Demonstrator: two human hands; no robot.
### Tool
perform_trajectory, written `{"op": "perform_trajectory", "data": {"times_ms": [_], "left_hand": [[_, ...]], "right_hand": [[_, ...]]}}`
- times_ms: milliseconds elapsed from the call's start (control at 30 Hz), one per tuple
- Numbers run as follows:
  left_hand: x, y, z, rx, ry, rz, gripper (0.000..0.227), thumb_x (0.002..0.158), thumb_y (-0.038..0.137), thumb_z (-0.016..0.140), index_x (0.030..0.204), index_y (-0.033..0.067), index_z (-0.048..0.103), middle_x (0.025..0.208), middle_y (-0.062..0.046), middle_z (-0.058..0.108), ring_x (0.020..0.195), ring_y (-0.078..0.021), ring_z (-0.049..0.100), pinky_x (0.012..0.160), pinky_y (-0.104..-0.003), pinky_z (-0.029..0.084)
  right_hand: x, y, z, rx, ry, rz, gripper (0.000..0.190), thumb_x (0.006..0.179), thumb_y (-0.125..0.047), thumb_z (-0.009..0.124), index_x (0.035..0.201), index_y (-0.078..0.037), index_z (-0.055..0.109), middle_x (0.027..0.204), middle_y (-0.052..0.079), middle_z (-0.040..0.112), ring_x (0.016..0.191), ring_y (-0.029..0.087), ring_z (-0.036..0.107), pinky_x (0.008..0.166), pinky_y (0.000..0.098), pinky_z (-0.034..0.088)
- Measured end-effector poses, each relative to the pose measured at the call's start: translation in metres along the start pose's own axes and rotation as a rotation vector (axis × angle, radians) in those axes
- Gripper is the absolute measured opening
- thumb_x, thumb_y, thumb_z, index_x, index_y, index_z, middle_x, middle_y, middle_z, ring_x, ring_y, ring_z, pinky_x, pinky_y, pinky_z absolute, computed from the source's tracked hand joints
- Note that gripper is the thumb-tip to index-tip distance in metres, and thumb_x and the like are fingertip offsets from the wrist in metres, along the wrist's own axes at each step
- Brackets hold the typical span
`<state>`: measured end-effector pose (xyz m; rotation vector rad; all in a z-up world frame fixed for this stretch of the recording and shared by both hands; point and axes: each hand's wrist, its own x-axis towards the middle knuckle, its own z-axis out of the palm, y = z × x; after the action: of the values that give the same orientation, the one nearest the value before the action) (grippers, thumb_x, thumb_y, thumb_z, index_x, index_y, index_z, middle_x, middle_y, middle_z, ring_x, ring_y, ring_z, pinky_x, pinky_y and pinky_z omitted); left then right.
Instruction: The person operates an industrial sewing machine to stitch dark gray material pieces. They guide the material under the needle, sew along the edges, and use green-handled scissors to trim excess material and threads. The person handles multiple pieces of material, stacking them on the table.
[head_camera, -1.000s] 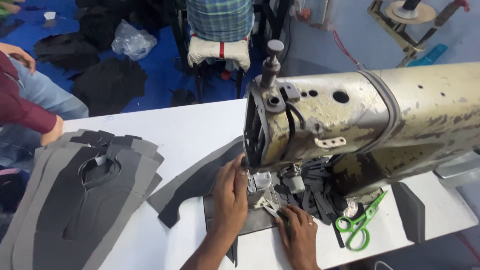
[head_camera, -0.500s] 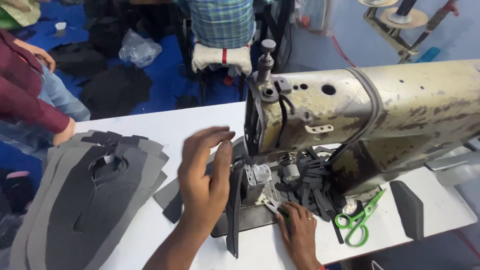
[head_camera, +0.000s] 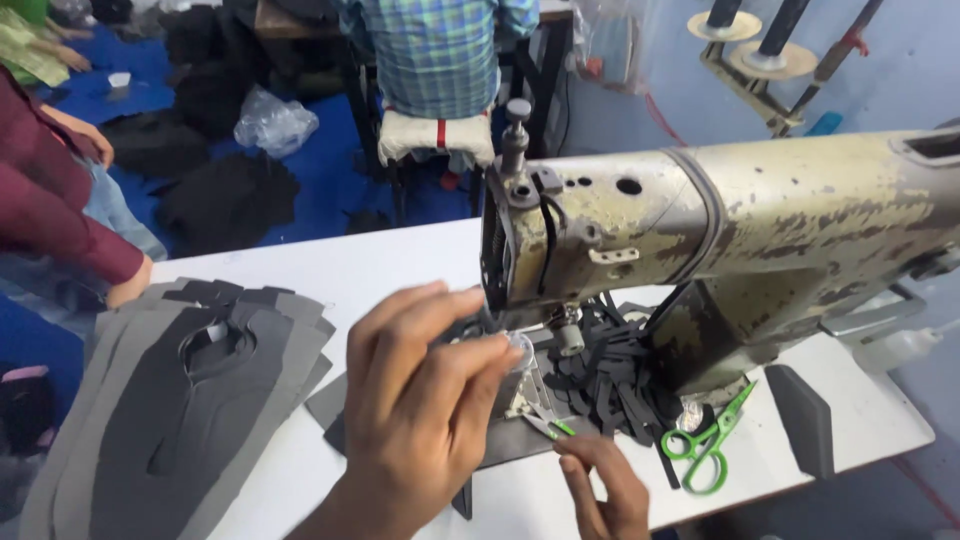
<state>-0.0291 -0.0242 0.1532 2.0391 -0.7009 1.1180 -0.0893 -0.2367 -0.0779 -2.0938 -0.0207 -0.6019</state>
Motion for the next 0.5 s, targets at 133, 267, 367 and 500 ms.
{"op": "perform_trajectory", "data": {"times_ms": [133,267,367,500], "left_hand": [[-0.021,0.015,-0.006,0.029,-0.029,0.024,0.022,0.088,0.013,0.085,0.102,0.0081,0.069,0.122,-0.009,0.065,0.123,-0.0303,0.059,0.103,-0.041,0.050],[-0.042,0.032,-0.008,0.082,-0.075,0.022,0.021,0.087,0.017,0.084,0.100,0.0113,0.069,0.120,-0.005,0.065,0.123,-0.0282,0.060,0.106,-0.042,0.052],[-0.052,0.029,-0.015,0.091,-0.074,0.033,0.023,0.087,0.022,0.085,0.100,0.0152,0.068,0.119,-0.002,0.066,0.122,-0.0257,0.061,0.105,-0.041,0.052],[-0.057,0.023,-0.026,0.019,-0.074,-0.058,0.029,0.083,0.028,0.086,0.101,0.0176,0.066,0.119,-0.002,0.066,0.121,-0.0246,0.062,0.104,-0.041,0.051]], "right_hand": [[0.063,-0.105,-0.034,0.434,-0.076,-0.084,0.025,0.102,-0.020,0.063,0.103,0.002,0.075,0.095,0.010,0.074,0.076,0.014,0.069,0.066,0.0265,0.054],[0.110,-0.169,-0.051,0.745,-0.352,0.082,0.033,0.107,-0.021,0.060,0.108,0.007,0.078,0.088,0.009,0.062,0.077,0.016,0.058,0.066,0.0276,0.047],[0.122,-0.208,-0.053,0.369,-0.142,-0.217,0.028,0.107,-0.021,0.063,0.108,0.003,0.077,0.090,0.007,0.060,0.081,0.014,0.056,0.069,0.0266,0.047],[0.148,-0.236,-0.054,0.082,0.076,-0.706,0.022,0.109,-0.017,0.055,0.108,0.001,0.068,0.125,0.027,0.049,0.082,0.010,0.061,0.073,0.0230,0.053]]}}
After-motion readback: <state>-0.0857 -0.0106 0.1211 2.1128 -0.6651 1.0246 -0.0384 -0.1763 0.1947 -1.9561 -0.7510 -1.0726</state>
